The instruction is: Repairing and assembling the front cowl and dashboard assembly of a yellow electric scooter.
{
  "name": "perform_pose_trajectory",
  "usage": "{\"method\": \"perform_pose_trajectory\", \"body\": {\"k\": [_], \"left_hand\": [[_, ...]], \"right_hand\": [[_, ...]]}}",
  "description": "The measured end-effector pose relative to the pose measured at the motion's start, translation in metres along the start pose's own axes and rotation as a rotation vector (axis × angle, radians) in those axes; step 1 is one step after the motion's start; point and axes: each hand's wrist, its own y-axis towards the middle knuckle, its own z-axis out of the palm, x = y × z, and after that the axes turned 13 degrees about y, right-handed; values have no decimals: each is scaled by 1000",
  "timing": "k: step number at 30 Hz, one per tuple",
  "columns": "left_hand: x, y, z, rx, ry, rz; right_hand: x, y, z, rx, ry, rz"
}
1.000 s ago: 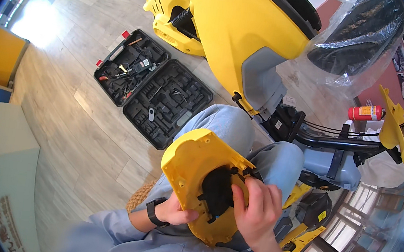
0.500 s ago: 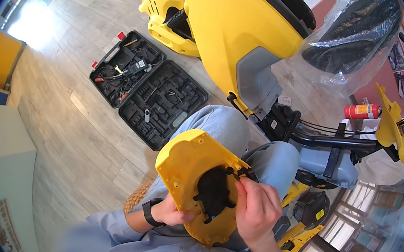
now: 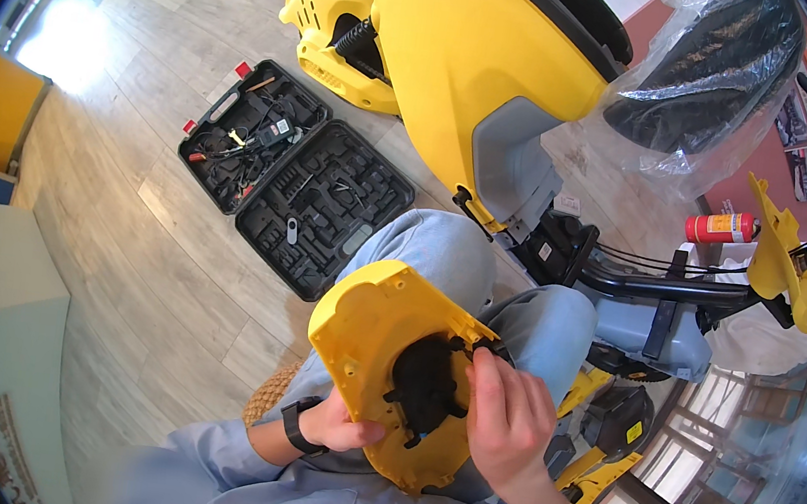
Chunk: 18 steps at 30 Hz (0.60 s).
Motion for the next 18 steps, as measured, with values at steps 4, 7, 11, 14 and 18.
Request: {"method": "perform_pose_trajectory", "body": {"k": [4,7,11,14,18], "left_hand": [[3,-2,-2,7,-12,8],[6,-4,-2,-8,-34,-7],[6,-3,-2,-16,-39,-18],[4,-2,-4,-8,-28,-33],[-3,1,-3,4,-59,-34]], "right_hand": [[-1,3,1,47,-45,-30],[-3,1,4,41,-6,6],[-2,-2,9,-30,51,24],[-1,-3,10,-122,70,-2],[2,-1,4,-114,133,27]]}}
